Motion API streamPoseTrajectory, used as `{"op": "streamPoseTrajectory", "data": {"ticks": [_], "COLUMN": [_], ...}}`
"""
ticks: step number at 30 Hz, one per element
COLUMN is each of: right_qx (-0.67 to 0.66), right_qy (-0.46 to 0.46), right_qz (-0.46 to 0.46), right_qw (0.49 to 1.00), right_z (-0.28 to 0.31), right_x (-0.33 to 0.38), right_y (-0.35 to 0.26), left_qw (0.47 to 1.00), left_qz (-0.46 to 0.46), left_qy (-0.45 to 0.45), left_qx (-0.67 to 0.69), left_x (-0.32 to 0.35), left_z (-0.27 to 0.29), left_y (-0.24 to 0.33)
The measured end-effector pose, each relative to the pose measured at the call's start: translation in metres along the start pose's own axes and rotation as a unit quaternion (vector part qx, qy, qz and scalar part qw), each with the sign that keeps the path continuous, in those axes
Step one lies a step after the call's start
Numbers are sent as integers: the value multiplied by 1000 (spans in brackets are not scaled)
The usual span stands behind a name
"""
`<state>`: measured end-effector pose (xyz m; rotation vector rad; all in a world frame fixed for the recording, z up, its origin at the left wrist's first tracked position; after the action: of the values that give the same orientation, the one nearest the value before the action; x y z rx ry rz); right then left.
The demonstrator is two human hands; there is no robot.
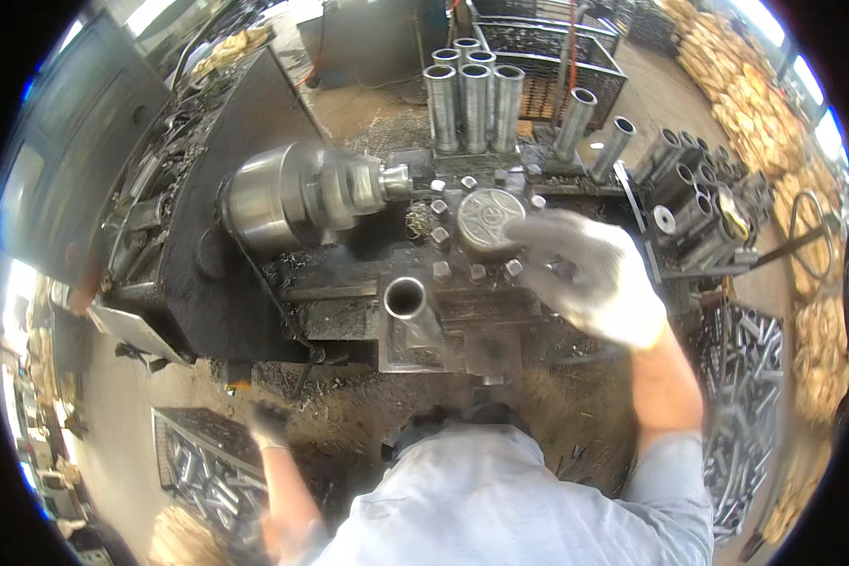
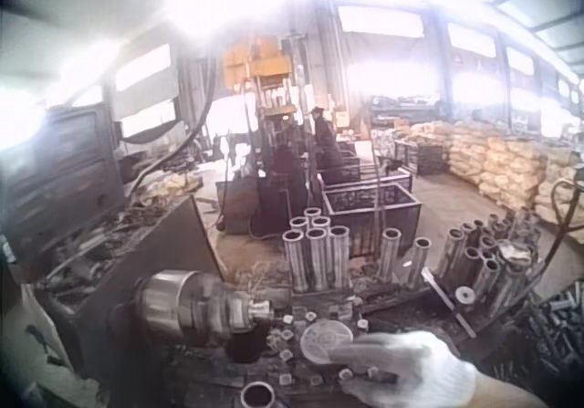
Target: The person operates a metal turning machine, repeatedly loading cylindrical metal parts into the chuck, securing them, and removing finished pieces. The person places the processed parts into a nearby bin and continues the cycle with additional parts from a supply rack.
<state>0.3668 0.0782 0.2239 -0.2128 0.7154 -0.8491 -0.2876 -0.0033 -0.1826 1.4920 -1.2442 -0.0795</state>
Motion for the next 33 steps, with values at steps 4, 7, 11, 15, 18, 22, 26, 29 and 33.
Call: {"op": "streamPoseTrajectory", "data": {"ticks": [4, 7, 11, 15, 18, 22, 26, 29, 33], "right_qx": [78, 234, 253, 139, -71, -97, 132, 100, 236], "right_qy": [-111, -369, -617, -548, -484, -107, -50, -286, -442], "right_qz": [70, -28, -80, 16, -138, -35, -66, -207, -168], "right_qw": [988, 899, 741, 825, 861, 989, 988, 931, 849], "right_z": [-40, -114, -200, -215, -198, -125, -101, -122, -150], "right_x": [-102, -165, -185, -191, -186, -221, -254, -251, -241], "right_y": [22, 55, 95, 92, 80, 17, 33, 109, 149], "left_qw": [992, 975, 918, 967, 966, 963, 939, 864, 837], "left_qz": [83, 172, 101, 173, 192, 185, 148, 16, -211], "left_qy": [-36, -72, -10, 25, 75, 105, 84, 60, -39], "left_qx": [-93, -119, -384, -187, -157, -167, -300, -500, -504], "left_x": [46, 73, 88, 111, 125, 121, 102, 92, 103], "left_z": [2, 16, 51, 93, 128, 159, 143, 76, -76], "left_y": [-110, -167, -172, -187, -188, -184, -158, -109, -31]}}
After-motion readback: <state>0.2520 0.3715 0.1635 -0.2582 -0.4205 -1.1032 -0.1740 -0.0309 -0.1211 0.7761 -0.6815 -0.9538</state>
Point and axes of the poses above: each hand's wrist, its own x-axis away from the middle knuckle, its own z-axis out of the back of the hand, y = z × x, the point moved 7 cm from there along -x, towards the middle knuckle, and after that the axes turned 10 degrees about -y, right-handed, at the moved point
